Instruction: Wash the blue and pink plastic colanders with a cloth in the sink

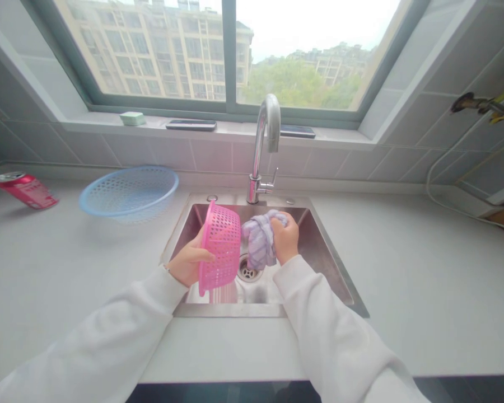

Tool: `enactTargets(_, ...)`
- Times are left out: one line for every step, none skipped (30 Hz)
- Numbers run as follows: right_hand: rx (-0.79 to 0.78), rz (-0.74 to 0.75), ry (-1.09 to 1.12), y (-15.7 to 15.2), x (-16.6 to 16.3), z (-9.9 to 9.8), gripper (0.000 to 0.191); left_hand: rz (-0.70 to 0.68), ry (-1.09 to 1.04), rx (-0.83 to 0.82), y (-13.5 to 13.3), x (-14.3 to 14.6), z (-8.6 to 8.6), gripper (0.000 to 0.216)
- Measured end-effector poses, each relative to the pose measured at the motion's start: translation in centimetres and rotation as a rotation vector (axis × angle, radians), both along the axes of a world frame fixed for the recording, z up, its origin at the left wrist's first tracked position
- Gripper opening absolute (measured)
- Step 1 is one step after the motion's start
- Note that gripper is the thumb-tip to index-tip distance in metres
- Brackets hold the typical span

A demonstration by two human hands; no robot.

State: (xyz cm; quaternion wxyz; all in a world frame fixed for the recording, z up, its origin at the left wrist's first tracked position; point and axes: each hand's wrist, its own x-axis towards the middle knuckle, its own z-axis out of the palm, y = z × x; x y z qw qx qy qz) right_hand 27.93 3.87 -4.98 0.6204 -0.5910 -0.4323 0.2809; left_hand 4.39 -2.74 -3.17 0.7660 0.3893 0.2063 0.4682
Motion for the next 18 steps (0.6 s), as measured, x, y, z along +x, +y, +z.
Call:
enactTargets(0.014,0.042,-0.032,-0.4,-0.3,0.2,0.029,0.016,0.003,-0.018,0.0,0.1,-0.1,0.103)
enactTargets(0.038,0.101,-0.078,-1.0,-0.8,0.5,0.026,0.027,0.005,-0.028,0.0,0.2,-0.2,0.106)
enactTargets(0.075,0.180,-0.142,-1.6,-1.3,0.7,0.023,0.030,0.009,-0.027,0.0,0.4,-0.3,0.107)
enactTargets(0.129,0.284,-0.224,-2.4,-1.8,1.0,0.021,0.025,0.015,-0.017,0.0,0.5,-0.5,0.109)
enactTargets(0.204,0.407,-0.322,-3.2,-2.4,1.2,0.021,0.013,0.027,-0.001,-0.1,0.6,-0.8,0.110)
enactTargets(0.291,0.548,-0.433,-3.9,-3.0,1.3,0.021,-0.004,0.047,0.017,-0.1,0.6,-1.1,0.111)
enactTargets(0.384,0.674,-0.539,-4.5,-3.5,1.4,0.022,-0.028,0.080,0.034,-0.1,0.5,-1.4,0.113)
enactTargets(0.470,0.765,-0.631,-5.0,-3.9,1.5,0.022,-0.055,0.124,0.049,-0.1,0.4,-1.8,0.116)
enactTargets(0.535,0.808,-0.698,-5.3,-4.1,1.5,0.023,-0.087,0.174,0.061,-0.1,0.2,-2.2,0.118)
enactTargets(0.572,0.796,-0.735,-5.3,-4.2,1.5,0.024,-0.127,0.225,0.076,-0.1,0.0,-2.6,0.119)
enactTargets(0.576,0.733,-0.741,-5.1,-4.0,1.5,0.024,-0.172,0.268,0.094,-0.1,-0.3,-3.0,0.118)
enactTargets(0.551,0.634,-0.723,-4.7,-3.7,1.5,0.024,-0.218,0.303,0.117,-0.1,-0.5,-3.3,0.118)
enactTargets(0.504,0.516,-0.691,-4.1,-3.3,1.5,0.023,-0.261,0.329,0.142,-0.1,-0.6,-3.6,0.117)
enactTargets(0.444,0.396,-0.651,-3.5,-2.8,1.5,0.023,-0.300,0.351,0.164,-0.2,-0.7,-3.8,0.116)
enactTargets(0.388,0.287,-0.610,-2.9,-2.3,1.5,0.022,-0.330,0.371,0.180,-0.3,-0.7,-3.9,0.116)
enactTargets(0.341,0.207,-0.576,-2.5,-1.9,1.5,0.022,-0.347,0.389,0.187,-0.4,-0.6,-3.9,0.117)
enactTargets(0.318,0.166,-0.553,-2.2,-1.7,1.6,0.022,-0.352,0.396,0.183,-0.6,-0.4,-3.8,0.117)
enactTargets(0.319,0.173,-0.543,-2.1,-1.6,1.6,0.022,-0.346,0.389,0.172,-0.7,-0.2,-3.6,0.118)
